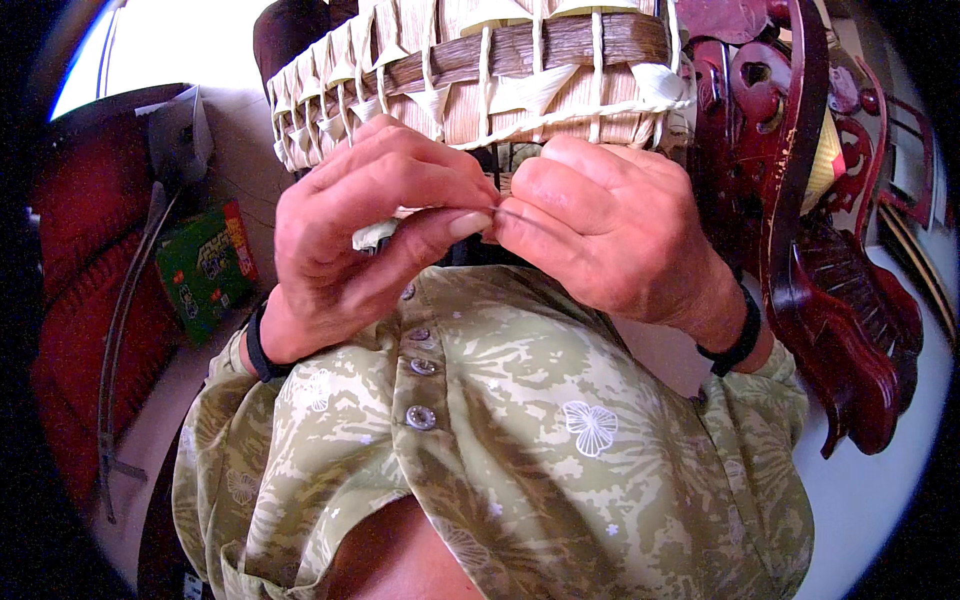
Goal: The person weaves a basket by hand, threading thin strips through the base and sides and securing them by sewing with a needle and thread.
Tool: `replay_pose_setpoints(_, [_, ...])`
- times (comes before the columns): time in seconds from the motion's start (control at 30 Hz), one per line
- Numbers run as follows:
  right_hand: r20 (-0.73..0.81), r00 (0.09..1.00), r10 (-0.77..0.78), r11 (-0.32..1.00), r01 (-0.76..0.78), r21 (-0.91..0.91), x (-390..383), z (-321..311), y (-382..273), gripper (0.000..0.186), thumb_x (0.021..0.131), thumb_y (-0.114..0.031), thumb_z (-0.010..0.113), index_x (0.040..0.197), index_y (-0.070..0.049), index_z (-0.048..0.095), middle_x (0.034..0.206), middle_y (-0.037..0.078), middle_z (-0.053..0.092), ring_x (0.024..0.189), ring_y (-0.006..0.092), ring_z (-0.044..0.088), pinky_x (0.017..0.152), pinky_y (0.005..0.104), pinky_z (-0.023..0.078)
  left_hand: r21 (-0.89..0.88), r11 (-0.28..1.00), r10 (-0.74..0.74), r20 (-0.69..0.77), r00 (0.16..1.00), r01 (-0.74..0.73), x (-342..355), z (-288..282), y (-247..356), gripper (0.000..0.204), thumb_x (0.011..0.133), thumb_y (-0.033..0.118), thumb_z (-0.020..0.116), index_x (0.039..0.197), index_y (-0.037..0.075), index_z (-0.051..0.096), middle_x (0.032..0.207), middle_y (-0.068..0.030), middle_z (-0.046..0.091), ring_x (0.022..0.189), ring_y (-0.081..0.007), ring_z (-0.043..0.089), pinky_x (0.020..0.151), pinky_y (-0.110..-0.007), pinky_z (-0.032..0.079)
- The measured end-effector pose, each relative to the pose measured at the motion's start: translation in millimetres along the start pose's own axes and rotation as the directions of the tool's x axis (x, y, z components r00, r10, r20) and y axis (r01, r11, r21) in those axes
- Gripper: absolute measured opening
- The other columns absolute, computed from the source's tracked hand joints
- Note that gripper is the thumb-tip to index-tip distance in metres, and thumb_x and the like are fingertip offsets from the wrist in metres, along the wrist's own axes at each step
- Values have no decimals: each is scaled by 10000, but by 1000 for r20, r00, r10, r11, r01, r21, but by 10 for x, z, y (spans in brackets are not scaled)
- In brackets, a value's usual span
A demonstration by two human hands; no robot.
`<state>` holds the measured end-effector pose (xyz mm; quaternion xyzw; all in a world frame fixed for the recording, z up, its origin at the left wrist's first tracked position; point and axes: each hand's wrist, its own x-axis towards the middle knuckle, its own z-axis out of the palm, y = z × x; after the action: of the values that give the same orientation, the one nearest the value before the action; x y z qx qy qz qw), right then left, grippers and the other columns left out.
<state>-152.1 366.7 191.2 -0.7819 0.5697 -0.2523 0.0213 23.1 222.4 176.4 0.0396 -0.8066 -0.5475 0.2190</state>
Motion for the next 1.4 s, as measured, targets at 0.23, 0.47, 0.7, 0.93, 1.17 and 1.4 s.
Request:
replay_pose_setpoints(0.23, [32, 999, 41, 999, -41, 0, 8, -57, -45, 217, 625, -150, 757, 791, -74, 642, 782, 25, 560, 664, 191, 590, 516, 308, 478, -682, 718, -269, -88, 959, 139, -41, -123, 12, 198, 1005, 164, 576, 928, -18, 583, 756, -140, 655, 742, -251, 661, 821, -419, 526])
replay_pose_setpoints(0.47, [18, 998, 54, 998, -55, 23, -27, -29, -44, 217, 640, -149, 766, 808, -80, 646, 771, 25, 559, 664, 190, 589, 520, 308, 480, -280, 924, -329, -229, 916, 262, -324, -144, 24, 110, 856, -25, 730, 930, -43, 651, 814, -93, 684, 760, -162, 672, 695, -272, 544])
replay_pose_setpoints(0.7, [27, 998, 53, 998, -54, 27, -31, -26, -50, 201, 655, -142, 757, 815, -83, 651, 765, 19, 558, 654, 186, 578, 510, 304, 474, -13, 917, -390, -223, 893, 398, -384, -103, 25, 122, 791, -67, 741, 852, -7, 653, 730, -42, 656, 610, -97, 623, 574, -237, 503])
replay_pose_setpoints(0.93, [-10, 1000, 24, 1000, -24, 5, -72, -10, -49, 221, 606, -140, 709, 813, -86, 653, 768, 12, 556, 660, 179, 576, 523, 286, 480, 76, 881, -451, -163, 877, 467, -387, -89, 72, 133, 793, -26, 727, 790, 21, 603, 634, -27, 594, 552, -78, 584, 546, -235, 480])
replay_pose_setpoints(1.17, [-3, 1000, 12, 1000, -12, 4, -77, -23, -49, 237, 593, -152, 675, 820, -86, 655, 775, 8, 554, 668, 174, 576, 532, 279, 483, 182, 804, -556, -108, 824, 566, -293, -65, 159, 148, 754, 4, 714, 758, 50, 573, 618, -59, 584, 508, -152, 577, 511, -289, 468])
replay_pose_setpoints(1.4, [3, 1000, 19, 1000, -19, 1, -95, -22, -66, 244, 593, -169, 660, 822, -86, 650, 785, 16, 562, 679, 178, 589, 541, 279, 488, 396, 820, -446, -12, 895, 414, -245, -98, 192, 118, 783, -12, 707, 765, 23, 596, 612, -42, 586, 530, -77, 555, 525, -251, 464])
